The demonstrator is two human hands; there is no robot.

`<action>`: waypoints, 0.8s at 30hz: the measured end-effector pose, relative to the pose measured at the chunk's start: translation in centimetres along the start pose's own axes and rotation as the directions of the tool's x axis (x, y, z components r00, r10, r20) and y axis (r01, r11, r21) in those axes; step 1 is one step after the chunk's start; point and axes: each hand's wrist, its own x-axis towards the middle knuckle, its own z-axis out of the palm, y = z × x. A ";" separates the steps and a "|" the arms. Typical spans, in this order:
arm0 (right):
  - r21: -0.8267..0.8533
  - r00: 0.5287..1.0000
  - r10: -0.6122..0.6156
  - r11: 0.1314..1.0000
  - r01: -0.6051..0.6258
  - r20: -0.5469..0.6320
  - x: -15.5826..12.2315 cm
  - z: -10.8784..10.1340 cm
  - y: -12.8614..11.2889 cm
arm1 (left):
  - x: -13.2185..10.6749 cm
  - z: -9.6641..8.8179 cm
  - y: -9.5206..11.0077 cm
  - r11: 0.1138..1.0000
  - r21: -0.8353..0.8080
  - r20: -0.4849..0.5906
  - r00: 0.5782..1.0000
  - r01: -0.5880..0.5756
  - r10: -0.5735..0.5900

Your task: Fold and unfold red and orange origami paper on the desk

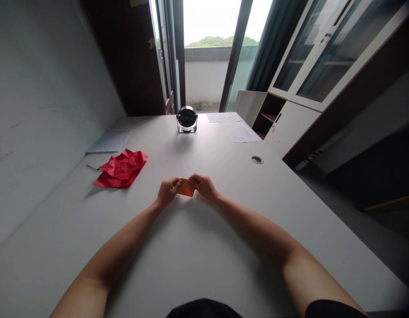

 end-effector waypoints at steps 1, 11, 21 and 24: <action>0.004 1.000 -0.003 1.000 0.003 0.009 0.0 0.0 0.0 | 0.0 0.0 -0.1 1.000 -0.020 0.006 1.000 0.004 -0.004; 0.023 0.999 -0.019 1.000 0.018 0.048 -0.1 0.1 -0.2 | -0.1 0.2 -0.3 0.994 -0.108 -0.028 1.000 0.001 -0.004; 0.106 0.994 0.064 0.992 -0.074 0.094 0.0 0.2 0.4 | 0.4 0.6 -1.4 0.930 -0.363 -0.059 0.995 0.052 -0.079; 0.108 0.991 0.055 0.992 -0.068 0.120 -0.1 0.3 0.2 | 0.4 0.7 -1.4 0.913 -0.405 -0.027 0.997 0.054 -0.071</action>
